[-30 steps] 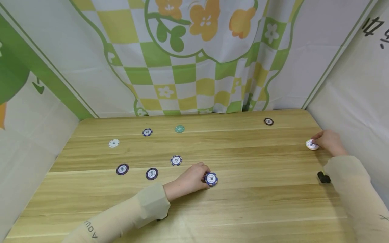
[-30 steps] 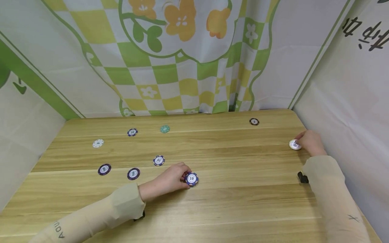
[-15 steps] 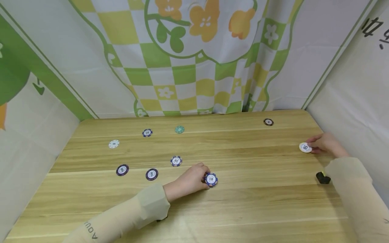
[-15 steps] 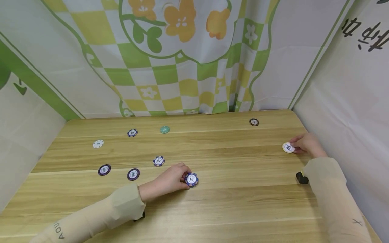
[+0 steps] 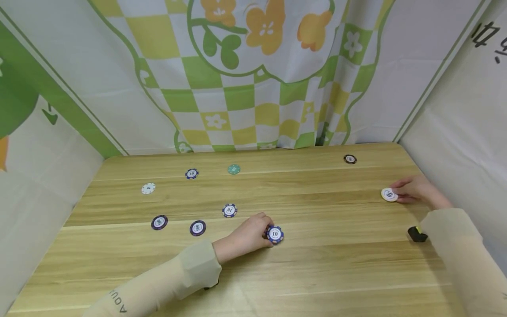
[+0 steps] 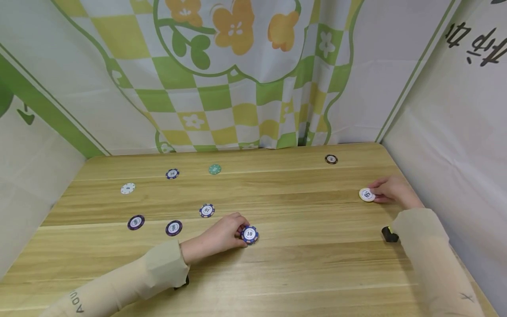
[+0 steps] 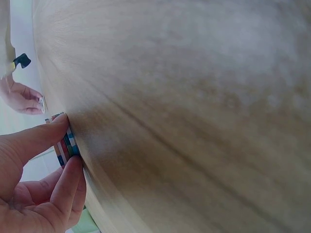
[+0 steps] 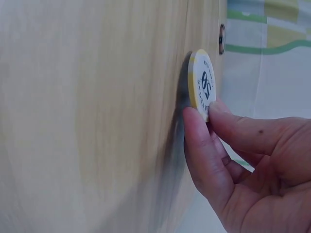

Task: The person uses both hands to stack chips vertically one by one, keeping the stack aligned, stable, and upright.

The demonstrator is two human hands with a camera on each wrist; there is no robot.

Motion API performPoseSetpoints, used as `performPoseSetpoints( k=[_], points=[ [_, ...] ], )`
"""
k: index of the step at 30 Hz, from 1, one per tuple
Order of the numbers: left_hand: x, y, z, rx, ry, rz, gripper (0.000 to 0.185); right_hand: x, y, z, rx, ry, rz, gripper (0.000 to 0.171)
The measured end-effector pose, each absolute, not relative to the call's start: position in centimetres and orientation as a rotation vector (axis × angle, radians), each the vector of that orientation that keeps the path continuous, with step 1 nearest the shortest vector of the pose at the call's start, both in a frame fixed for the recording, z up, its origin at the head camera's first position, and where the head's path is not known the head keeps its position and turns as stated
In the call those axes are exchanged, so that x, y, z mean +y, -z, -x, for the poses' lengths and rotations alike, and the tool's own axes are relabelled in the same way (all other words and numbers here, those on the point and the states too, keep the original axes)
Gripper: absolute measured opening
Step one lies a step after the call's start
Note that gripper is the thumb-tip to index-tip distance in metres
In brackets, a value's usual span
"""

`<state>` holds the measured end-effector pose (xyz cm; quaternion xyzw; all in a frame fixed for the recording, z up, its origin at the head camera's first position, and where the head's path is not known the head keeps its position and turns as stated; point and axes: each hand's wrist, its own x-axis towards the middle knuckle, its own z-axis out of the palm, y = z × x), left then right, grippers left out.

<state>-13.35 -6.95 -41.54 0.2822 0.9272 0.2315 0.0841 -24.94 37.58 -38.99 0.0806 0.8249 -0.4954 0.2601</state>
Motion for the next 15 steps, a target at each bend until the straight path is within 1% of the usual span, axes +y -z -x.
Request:
performPoseSetpoints(
  k=[4,15],
  points=[
    [-6.9,41.6,13.3,2.766,-0.693,-0.84,0.039,36.8,39.0,24.6,2.251,1.32,-0.189,0.026],
    [-6.9,41.5,13.3,2.765,-0.692,-0.837,0.039,34.6,39.0,23.8,2.237,1.289,-0.067,0.04]
  ],
)
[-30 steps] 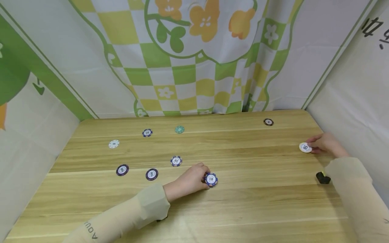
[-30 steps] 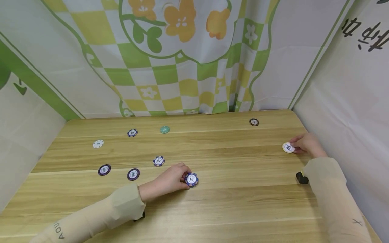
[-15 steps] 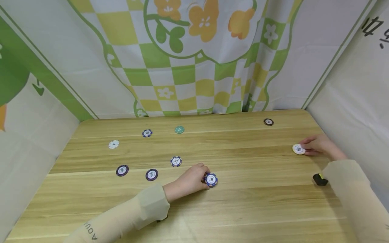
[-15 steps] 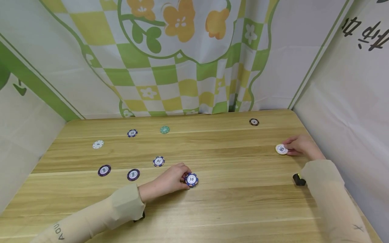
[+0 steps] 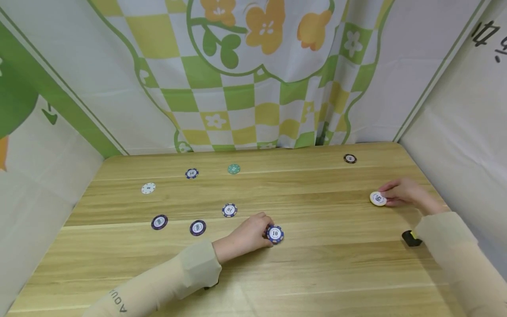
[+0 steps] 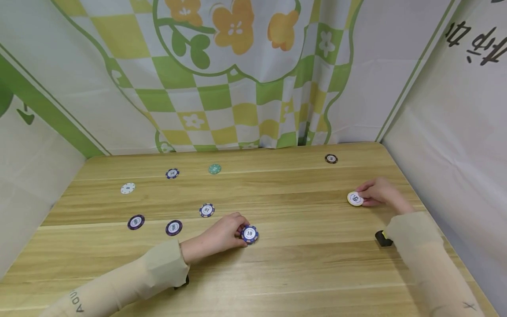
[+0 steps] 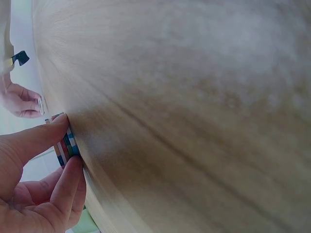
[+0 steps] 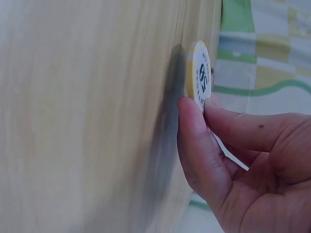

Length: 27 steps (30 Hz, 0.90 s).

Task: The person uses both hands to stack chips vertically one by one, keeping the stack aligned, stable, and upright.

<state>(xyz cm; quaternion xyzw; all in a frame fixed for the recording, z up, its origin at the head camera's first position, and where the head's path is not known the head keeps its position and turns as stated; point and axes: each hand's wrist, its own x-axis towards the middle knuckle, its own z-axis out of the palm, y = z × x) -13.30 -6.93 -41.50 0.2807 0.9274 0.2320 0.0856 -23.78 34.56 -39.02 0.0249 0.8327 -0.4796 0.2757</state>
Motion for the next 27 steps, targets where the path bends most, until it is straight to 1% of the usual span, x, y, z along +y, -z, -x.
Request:
performPoseSetpoints(
  k=[10,27],
  points=[
    [-6.9,41.3,13.3,2.761,-0.688,-0.83,0.04,31.5,37.7,22.7,2.325,1.188,0.052,0.038],
    [-6.9,41.4,13.3,2.763,-0.678,-0.835,0.04,27.1,36.1,20.9,2.333,1.174,0.163,0.034]
  ],
)
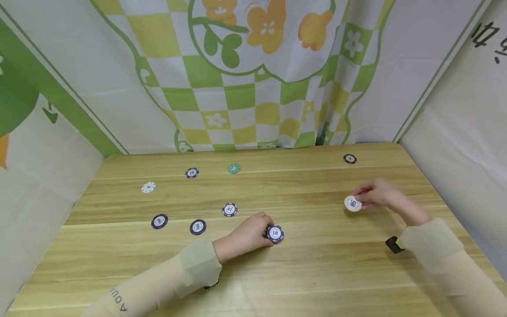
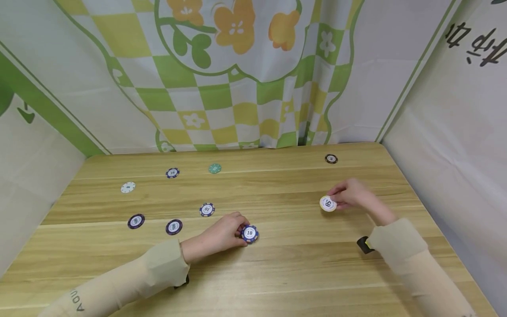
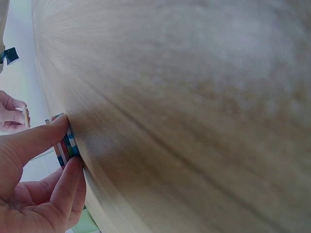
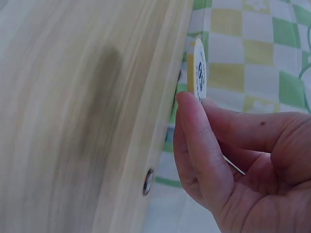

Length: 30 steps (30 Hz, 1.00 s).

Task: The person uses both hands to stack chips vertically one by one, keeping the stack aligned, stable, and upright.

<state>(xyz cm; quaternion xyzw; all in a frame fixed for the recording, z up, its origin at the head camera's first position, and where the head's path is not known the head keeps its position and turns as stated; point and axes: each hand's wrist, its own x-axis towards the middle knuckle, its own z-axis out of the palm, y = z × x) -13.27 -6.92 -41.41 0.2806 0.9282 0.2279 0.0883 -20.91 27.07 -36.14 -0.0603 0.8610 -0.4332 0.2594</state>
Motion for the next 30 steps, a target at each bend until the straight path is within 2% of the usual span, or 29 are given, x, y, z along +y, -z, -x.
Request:
performPoseSetpoints(
  k=[30],
  points=[
    [-6.9,41.4,13.2,2.754,-0.693,-0.811,0.039,20.8,35.4,18.8,2.141,1.438,0.21,0.032]
  ],
)
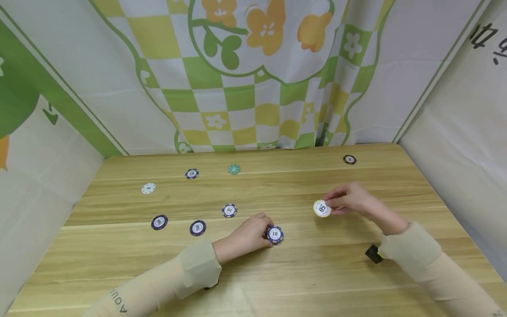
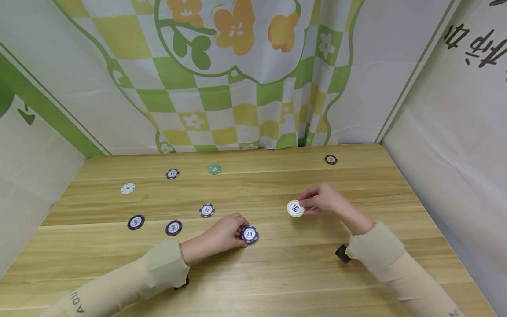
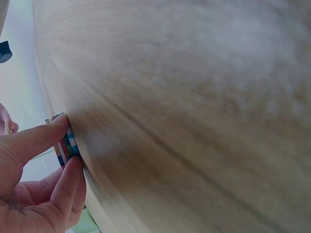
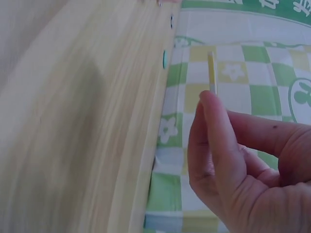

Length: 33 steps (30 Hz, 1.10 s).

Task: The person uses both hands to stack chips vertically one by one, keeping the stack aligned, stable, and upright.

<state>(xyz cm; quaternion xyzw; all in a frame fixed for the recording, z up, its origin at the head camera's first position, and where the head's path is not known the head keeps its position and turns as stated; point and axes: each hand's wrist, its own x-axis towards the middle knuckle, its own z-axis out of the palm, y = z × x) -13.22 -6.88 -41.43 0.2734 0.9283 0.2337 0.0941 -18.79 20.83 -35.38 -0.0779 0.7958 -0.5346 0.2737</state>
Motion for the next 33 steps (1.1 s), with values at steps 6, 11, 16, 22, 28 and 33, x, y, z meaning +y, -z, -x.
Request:
performPoseSetpoints(
  k=[6,11,16,22,28,33],
  points=[
    [-6.9,41.5,13.2,2.753,-0.699,-0.816,0.039,19.7,35.7,18.4,2.059,1.519,0.204,0.033],
    [-6.9,41.5,13.2,2.761,-0.706,-0.836,0.038,18.6,35.9,18.1,2.04,1.52,0.213,0.033],
    [-7.0,41.5,13.2,2.774,-0.71,-0.862,0.038,17.7,36.3,17.7,1.991,1.54,0.192,0.033],
    [-6.9,41.3,13.2,2.772,-0.717,-0.861,0.038,16.7,36.9,17.3,1.956,1.58,0.184,0.032],
    [-6.9,41.3,13.2,2.769,-0.705,-0.834,0.039,15.6,37.7,17.0,1.905,1.625,0.171,0.03],
    [-6.9,41.3,13.2,2.765,-0.703,-0.827,0.04,14.7,38.4,16.7,1.888,1.619,0.163,0.03]
  ],
)
